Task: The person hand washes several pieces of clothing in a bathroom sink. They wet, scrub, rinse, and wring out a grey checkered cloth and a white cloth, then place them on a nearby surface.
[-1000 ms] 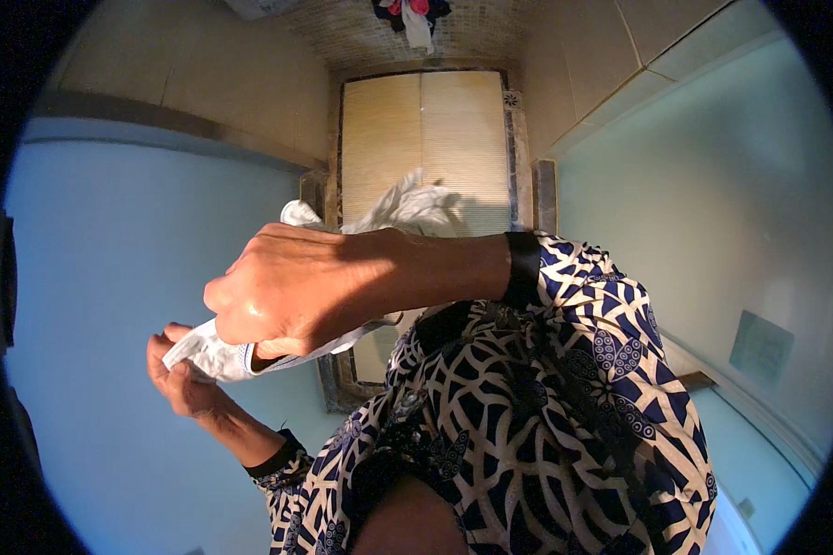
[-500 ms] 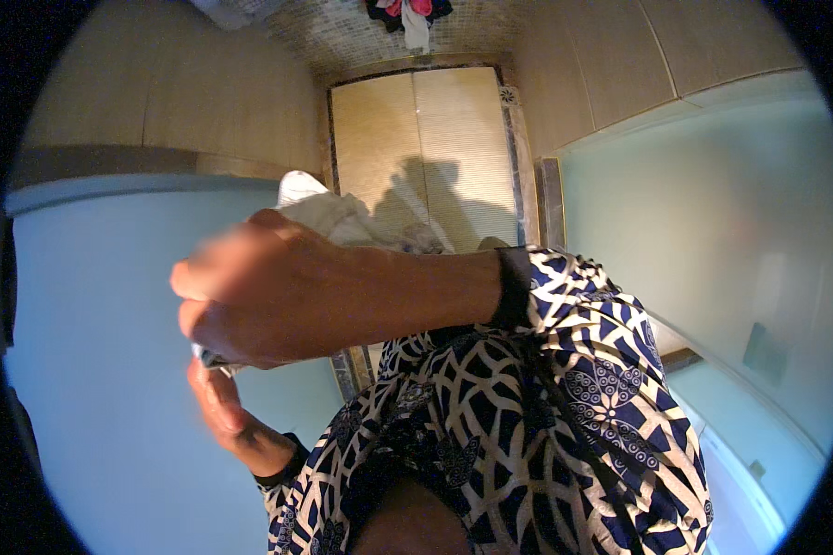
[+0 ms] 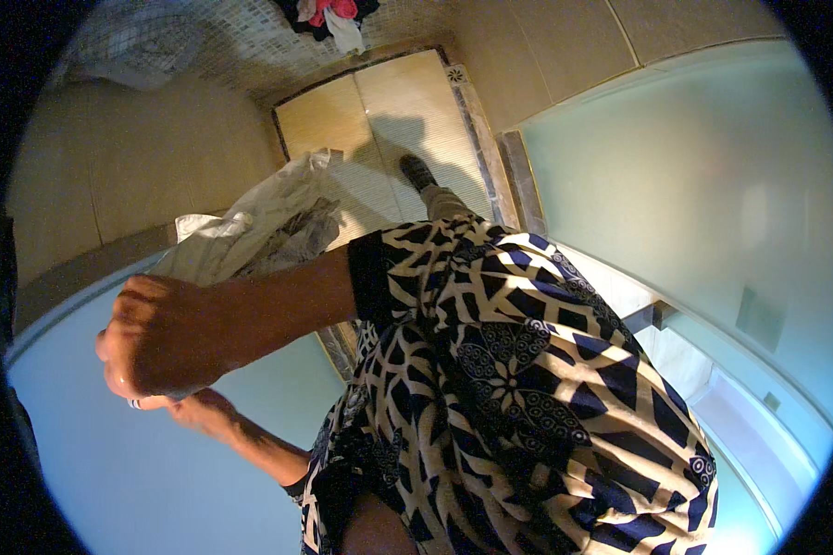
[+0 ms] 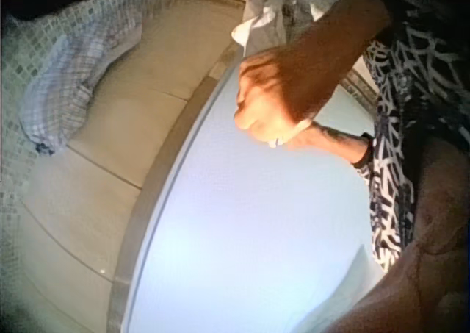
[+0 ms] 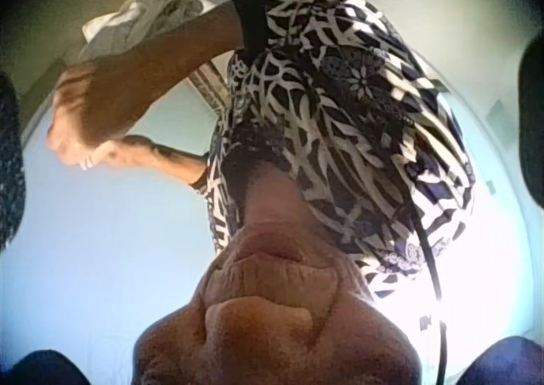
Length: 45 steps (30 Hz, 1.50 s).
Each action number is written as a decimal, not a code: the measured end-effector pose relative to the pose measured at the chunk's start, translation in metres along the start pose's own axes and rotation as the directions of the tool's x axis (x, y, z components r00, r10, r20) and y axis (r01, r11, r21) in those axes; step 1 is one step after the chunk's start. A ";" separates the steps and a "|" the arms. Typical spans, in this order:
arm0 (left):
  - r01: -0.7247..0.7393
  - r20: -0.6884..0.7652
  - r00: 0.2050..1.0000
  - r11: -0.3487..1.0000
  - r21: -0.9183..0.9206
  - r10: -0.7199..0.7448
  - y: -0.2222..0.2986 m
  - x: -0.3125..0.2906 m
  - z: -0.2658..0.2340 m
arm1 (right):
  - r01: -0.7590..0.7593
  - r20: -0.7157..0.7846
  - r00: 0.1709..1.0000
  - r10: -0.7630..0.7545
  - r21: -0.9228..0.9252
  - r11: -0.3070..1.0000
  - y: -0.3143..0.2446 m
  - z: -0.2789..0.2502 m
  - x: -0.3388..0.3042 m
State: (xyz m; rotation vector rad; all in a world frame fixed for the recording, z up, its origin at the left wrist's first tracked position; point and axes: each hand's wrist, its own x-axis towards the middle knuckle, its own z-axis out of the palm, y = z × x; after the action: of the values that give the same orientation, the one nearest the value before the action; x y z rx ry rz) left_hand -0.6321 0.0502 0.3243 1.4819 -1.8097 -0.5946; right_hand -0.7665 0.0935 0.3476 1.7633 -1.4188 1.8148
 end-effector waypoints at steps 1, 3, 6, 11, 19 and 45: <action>-0.044 -0.026 0.999 0.997 0.069 0.046 0.008 0.014 0.003 | -0.025 0.080 0.997 0.022 0.033 0.999 0.015 0.000 0.009; -0.028 -0.179 0.982 0.909 -0.416 -0.052 0.021 0.033 0.006 | -0.068 0.173 0.984 0.050 0.100 0.993 0.028 -0.006 0.012; -0.197 -0.309 0.946 0.925 -0.326 0.092 0.027 0.032 0.000 | -0.096 0.312 0.949 0.044 0.153 0.984 0.033 -0.024 -0.001; -0.311 -0.325 0.926 0.875 -0.370 0.192 0.034 0.030 -0.013 | 0.033 0.265 0.962 -0.060 0.104 0.994 0.027 -0.044 -0.020; -0.326 -0.402 0.891 0.914 -0.242 0.211 0.034 0.040 -0.012 | -0.030 0.473 0.874 -0.110 0.279 0.960 0.065 -0.045 -0.033; -0.801 0.196 0.510 0.379 0.463 0.838 0.032 0.056 -0.003 | 0.043 0.702 0.705 -0.097 0.094 0.995 0.105 -0.112 0.035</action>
State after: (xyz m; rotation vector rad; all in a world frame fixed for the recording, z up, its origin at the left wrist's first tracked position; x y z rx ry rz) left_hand -0.6552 0.0038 0.3632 0.6152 -2.4363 0.4975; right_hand -0.9226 0.1097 0.3521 2.6916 -1.4797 1.1699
